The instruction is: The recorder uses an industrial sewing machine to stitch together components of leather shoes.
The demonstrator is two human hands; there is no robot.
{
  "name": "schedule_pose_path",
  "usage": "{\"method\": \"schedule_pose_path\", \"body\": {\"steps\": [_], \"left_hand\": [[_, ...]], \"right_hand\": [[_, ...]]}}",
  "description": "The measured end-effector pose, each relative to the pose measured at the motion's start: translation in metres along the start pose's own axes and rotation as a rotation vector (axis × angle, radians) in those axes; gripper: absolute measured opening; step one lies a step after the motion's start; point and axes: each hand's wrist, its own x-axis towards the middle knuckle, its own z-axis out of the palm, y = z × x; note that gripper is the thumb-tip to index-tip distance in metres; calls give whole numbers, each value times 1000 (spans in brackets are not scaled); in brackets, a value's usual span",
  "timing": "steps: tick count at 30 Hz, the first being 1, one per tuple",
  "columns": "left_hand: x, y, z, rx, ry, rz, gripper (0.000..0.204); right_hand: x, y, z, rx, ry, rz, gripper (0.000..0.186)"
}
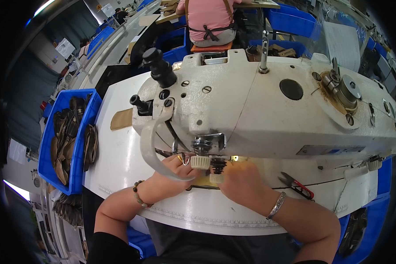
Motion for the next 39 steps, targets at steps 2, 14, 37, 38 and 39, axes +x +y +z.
{"method": "schedule_pose_path", "body": {"steps": [2,14,37,38,39], "left_hand": [[1,1,-2,43,-26,19,30],[4,-3,1,22,-19,-70,26],[15,-26,1,-307,86,-90,22],[10,-27,4,-305,87,-94,22],[2,-28,8,-275,-22,-124,28]], "right_hand": [[1,-2,-2,-29,-7,-4,18],[4,-9,-18,-103,-23,-137,16],[5,-10,-17,-73,-44,-115,14],[4,-10,-17,-72,-40,-121,14],[4,-9,-17,-72,-36,-126,14]]}}
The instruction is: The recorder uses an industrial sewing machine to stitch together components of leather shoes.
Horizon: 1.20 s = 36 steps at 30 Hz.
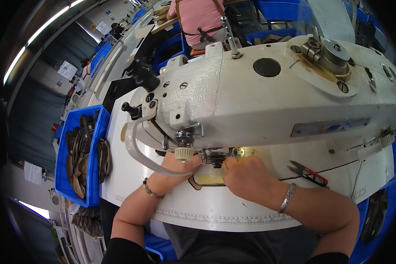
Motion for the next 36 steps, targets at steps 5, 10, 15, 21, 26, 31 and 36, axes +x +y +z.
{"method": "schedule_pose_path", "body": {"steps": [5,10,15,21,26,31,36], "left_hand": [[-11,-10,12,53,-51,26,35],[-6,-9,19,50,140,59,27],[0,-5,18,14,130,-37,16],[-2,4,7,11,172,-51,13],[-2,7,8,-24,153,-138,20],[-3,3,13,-14,162,-124,24],[0,0,17,-26,260,-152,26]], "right_hand": [[-2,3,8,-23,-3,31,15],[0,6,16,55,47,73,16],[2,4,11,80,34,151,19],[4,5,9,137,52,124,17],[2,5,14,140,42,144,19],[1,3,12,164,52,148,20],[-1,1,12,33,-13,43,22]]}}
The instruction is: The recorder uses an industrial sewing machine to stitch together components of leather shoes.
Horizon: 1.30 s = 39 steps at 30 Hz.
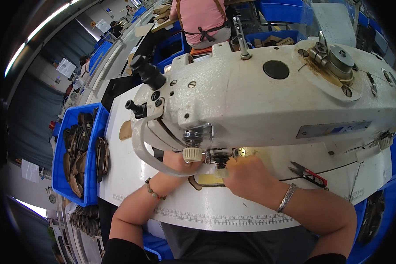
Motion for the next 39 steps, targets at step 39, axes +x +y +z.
{"method": "schedule_pose_path", "body": {"steps": [39], "left_hand": [[-59,48,-82,165,17,290,27]], "right_hand": [[-365,-96,-205,532,1267,1085,26]]}}
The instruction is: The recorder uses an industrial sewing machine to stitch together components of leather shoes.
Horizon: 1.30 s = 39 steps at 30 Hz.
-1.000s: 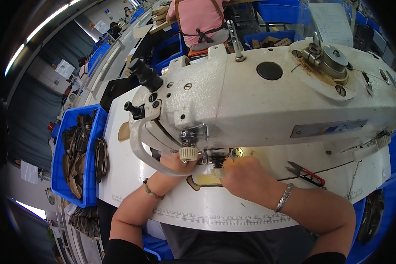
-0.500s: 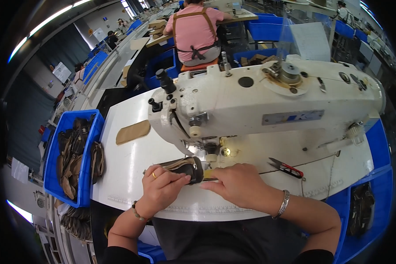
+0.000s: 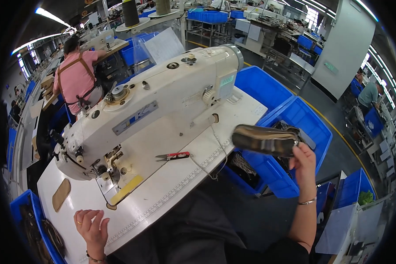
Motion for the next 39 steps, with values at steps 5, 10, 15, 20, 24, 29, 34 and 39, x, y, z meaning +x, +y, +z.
{"method": "schedule_pose_path", "body": {"steps": [5,10,15,20,24,29,34,39], "left_hand": [[-20,-57,2,65,20,-231,20],[-37,-107,-14,82,48,-578,13],[-36,-162,17,31,75,-697,9],[-34,-183,18,83,8,-870,14],[-46,-198,38,-22,-23,-1045,15],[-53,-205,47,-213,-124,-1189,16],[-27,-175,23,-124,173,-941,19],[-3,-68,58,-406,-177,-586,13]], "right_hand": [[11,37,-75,-1432,694,-381,36],[31,37,99,-1004,34,-706,22],[-1,27,250,-714,-643,-1265,9],[-50,15,356,-372,-1157,-1544,38],[-69,21,407,-175,-1322,-1679,41],[-74,46,420,-94,-1382,-1656,39],[-68,47,419,-115,-1408,-1591,31],[-76,44,426,-104,-1386,-1435,35]]}}
